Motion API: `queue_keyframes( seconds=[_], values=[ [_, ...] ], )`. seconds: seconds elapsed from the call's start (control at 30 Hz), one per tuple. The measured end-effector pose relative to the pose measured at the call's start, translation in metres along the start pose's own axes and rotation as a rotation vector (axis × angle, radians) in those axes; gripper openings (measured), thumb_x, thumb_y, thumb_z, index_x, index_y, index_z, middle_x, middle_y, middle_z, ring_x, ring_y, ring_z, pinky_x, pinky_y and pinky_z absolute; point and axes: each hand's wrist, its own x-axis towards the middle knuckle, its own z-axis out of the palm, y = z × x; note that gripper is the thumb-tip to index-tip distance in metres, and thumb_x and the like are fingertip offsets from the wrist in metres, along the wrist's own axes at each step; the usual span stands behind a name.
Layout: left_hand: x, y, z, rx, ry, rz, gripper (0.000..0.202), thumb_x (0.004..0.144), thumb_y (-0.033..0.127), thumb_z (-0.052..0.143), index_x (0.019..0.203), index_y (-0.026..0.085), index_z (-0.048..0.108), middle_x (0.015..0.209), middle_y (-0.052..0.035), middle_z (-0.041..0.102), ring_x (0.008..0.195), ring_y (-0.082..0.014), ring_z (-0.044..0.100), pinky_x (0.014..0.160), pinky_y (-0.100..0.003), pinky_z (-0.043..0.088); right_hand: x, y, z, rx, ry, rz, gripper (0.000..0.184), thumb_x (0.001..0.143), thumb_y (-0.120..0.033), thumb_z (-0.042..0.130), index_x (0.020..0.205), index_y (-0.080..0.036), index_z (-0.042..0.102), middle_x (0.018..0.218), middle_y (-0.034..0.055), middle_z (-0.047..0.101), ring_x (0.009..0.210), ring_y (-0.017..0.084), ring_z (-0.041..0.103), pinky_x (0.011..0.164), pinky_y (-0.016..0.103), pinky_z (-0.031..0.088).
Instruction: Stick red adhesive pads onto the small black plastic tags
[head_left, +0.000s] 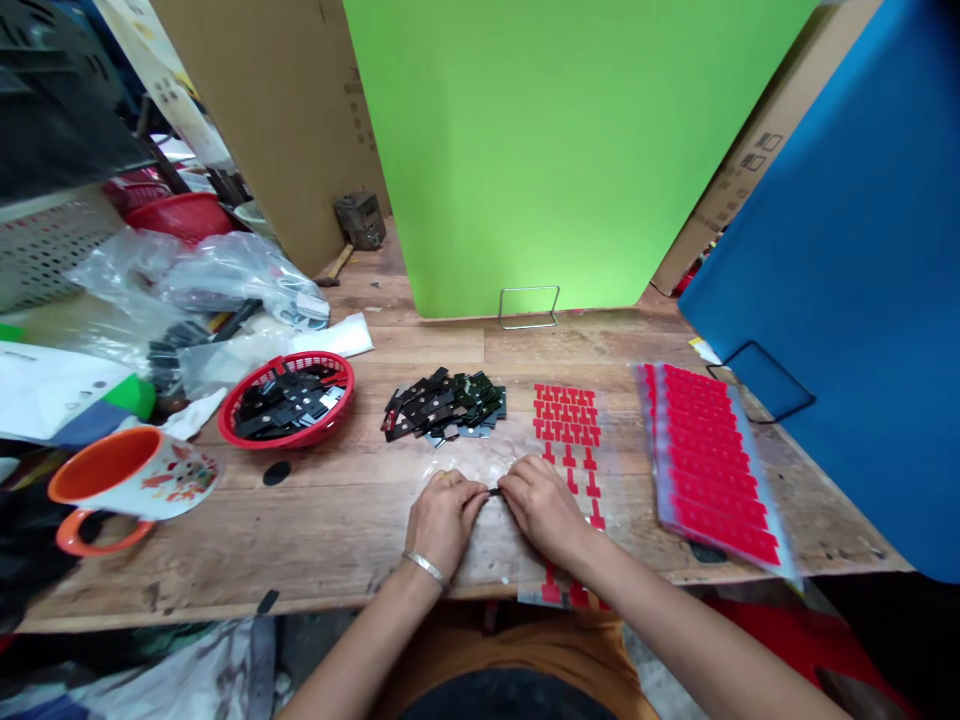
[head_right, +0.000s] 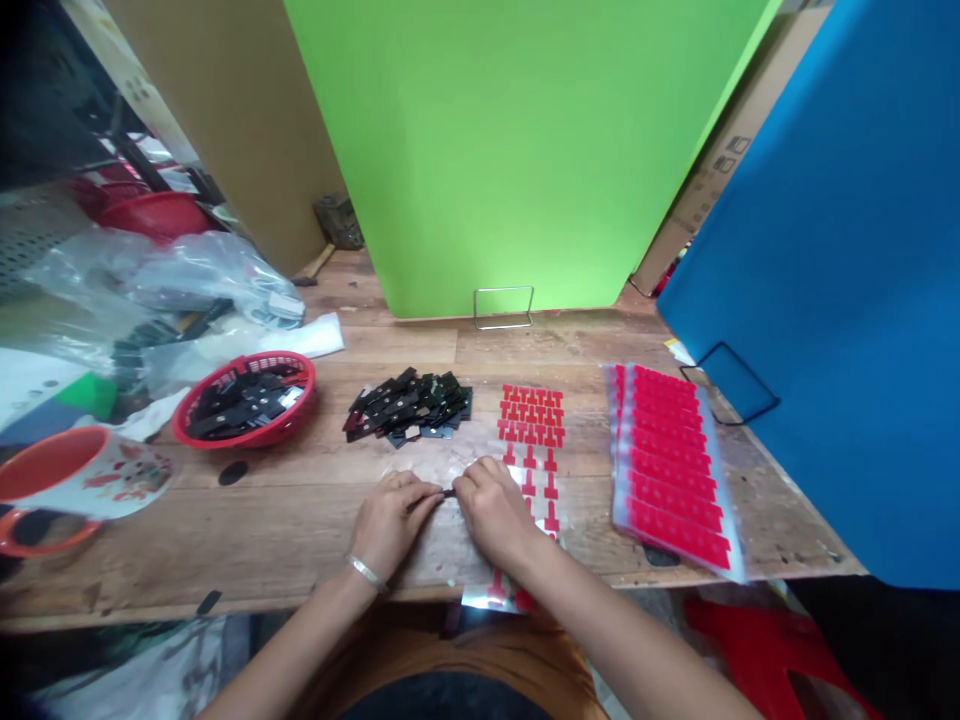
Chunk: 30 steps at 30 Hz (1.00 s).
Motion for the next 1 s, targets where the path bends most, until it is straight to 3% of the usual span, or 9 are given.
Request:
queue_keyframes(
  seconds=[0.17, 0.37, 0.6, 0.8, 1.0],
  values=[
    [0.005, -0.009, 0.004, -0.042, -0.021, -0.014, 0.018, 0.08, 0.03, 0.053, 0.079, 0.021, 0.069, 0.069, -0.0045, 0.061, 0.072, -0.0183, 0.055, 0.067, -0.029, 0.041, 0.0, -0.004, 0.004, -0.237, -0.07, -0.137, 0.021, 0.086, -0.012, 0.041, 0.1, -0.009, 0.057, 0.093, 0.0143, 0.056, 0.093, 0.026, 0.043, 0.08, 0.039, 0.037],
    [0.005, -0.013, 0.006, -0.047, -0.017, 0.015, 0.019, 0.081, 0.03, 0.052, 0.08, 0.019, 0.068, 0.07, -0.0047, 0.062, 0.072, -0.0181, 0.056, 0.068, -0.029, 0.042, -0.005, -0.009, 0.006, -0.303, -0.102, -0.141, 0.032, 0.082, -0.01, 0.044, 0.113, -0.005, 0.051, 0.106, 0.017, 0.052, 0.104, 0.029, 0.039, 0.086, 0.042, 0.035],
    [-0.002, -0.006, 0.006, -0.003, 0.019, 0.04, 0.019, 0.081, 0.03, 0.05, 0.08, 0.019, 0.066, 0.07, -0.0053, 0.06, 0.074, -0.0191, 0.054, 0.067, -0.03, 0.041, -0.015, -0.007, 0.01, -0.209, -0.053, -0.114, 0.04, 0.081, -0.009, 0.045, 0.121, -0.005, 0.044, 0.109, 0.0191, 0.052, 0.11, 0.029, 0.038, 0.089, 0.044, 0.035],
    [0.004, -0.008, 0.004, -0.037, -0.012, -0.018, 0.019, 0.08, 0.029, 0.052, 0.08, 0.02, 0.068, 0.07, -0.0053, 0.061, 0.073, -0.0189, 0.055, 0.067, -0.029, 0.042, -0.013, -0.005, 0.006, 0.018, 0.026, 0.054, 0.039, 0.086, -0.011, 0.039, 0.124, -0.012, 0.042, 0.105, 0.0142, 0.054, 0.098, 0.022, 0.046, 0.082, 0.036, 0.042],
    [0.007, -0.01, 0.003, -0.039, 0.008, -0.041, 0.019, 0.079, 0.028, 0.053, 0.08, 0.019, 0.069, 0.071, -0.0062, 0.062, 0.073, -0.0182, 0.056, 0.068, -0.029, 0.042, -0.011, -0.002, 0.01, -0.042, 0.021, -0.013, 0.042, 0.085, -0.01, 0.041, 0.127, -0.015, 0.041, 0.11, 0.0141, 0.052, 0.105, 0.024, 0.042, 0.084, 0.039, 0.041]
  ],
)
